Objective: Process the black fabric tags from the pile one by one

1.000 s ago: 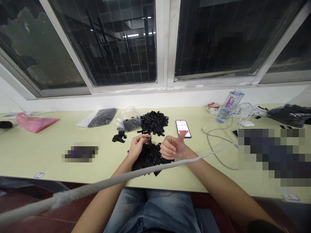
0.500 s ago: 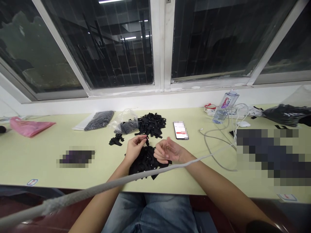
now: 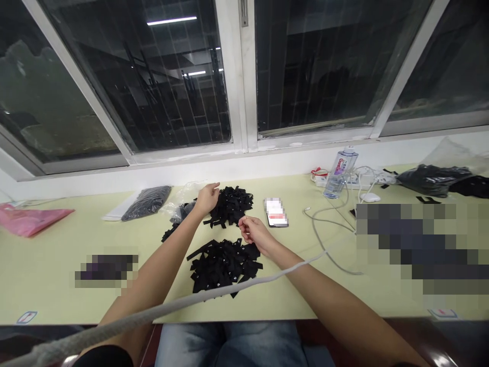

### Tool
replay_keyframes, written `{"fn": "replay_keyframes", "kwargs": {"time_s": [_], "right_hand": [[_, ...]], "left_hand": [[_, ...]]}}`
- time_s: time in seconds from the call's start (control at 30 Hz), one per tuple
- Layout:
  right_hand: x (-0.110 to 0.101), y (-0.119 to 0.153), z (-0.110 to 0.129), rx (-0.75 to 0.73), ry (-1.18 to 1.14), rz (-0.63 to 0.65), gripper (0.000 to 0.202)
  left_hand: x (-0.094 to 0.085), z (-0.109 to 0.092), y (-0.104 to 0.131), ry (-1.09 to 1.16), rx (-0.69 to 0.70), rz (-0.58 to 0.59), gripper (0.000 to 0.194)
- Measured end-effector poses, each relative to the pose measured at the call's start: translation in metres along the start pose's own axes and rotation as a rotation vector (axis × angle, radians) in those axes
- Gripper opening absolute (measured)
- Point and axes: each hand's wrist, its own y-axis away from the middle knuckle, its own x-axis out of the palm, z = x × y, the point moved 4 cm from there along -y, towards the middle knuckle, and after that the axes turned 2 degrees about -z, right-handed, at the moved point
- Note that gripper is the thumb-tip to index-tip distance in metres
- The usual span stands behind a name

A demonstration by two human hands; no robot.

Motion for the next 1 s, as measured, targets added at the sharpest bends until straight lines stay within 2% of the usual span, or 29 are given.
{"fn": "replay_keyframes", "kwargs": {"time_s": [0.03,0.1,0.2,0.27,0.37,0.43,0.53,0.63,0.73,0.83,0.9,1.0], "right_hand": [[0.0,0.0,0.0,-0.015,0.04,-0.019,0.014],[-0.003,-0.001,0.0,-0.062,0.155,-0.063,0.015],[-0.008,-0.002,0.0,-0.18,0.408,-0.101,0.018],[-0.01,-0.002,0.0,-0.25,0.586,-0.094,0.021],[-0.014,-0.004,-0.003,-0.271,0.798,-0.023,0.017],[-0.017,-0.006,-0.005,-0.247,0.876,0.039,0.015],[-0.024,-0.009,-0.006,-0.199,0.935,0.108,0.021],[-0.026,-0.011,-0.006,-0.203,0.946,0.174,0.018],[-0.027,-0.011,-0.008,-0.218,0.95,0.184,0.011],[-0.026,-0.01,-0.01,-0.217,0.925,0.184,0.007],[-0.026,-0.011,-0.009,-0.223,0.883,0.173,0.012],[-0.026,-0.014,-0.005,-0.227,0.77,0.16,0.024]], "left_hand": [[-0.001,-0.003,0.003,-0.05,0.045,-0.003,0.04],[-0.002,-0.008,0.026,-0.111,0.136,0.03,0.041],[-0.004,-0.009,0.084,-0.121,0.221,0.222,0.04],[-0.011,-0.005,0.126,-0.116,0.206,0.336,0.041],[-0.029,0.005,0.179,-0.152,0.137,0.371,0.049],[-0.037,0.011,0.204,-0.187,0.092,0.376,0.061],[-0.036,0.016,0.226,-0.194,0.051,0.391,0.071],[-0.028,0.019,0.233,-0.157,0.034,0.379,0.071],[-0.021,0.021,0.225,-0.067,-0.016,0.332,0.066],[-0.021,0.016,0.202,-0.027,-0.043,0.22,0.058],[-0.019,0.004,0.181,0.004,0.014,0.163,0.049],[-0.003,-0.014,0.15,0.152,0.1,0.218,0.041]]}}
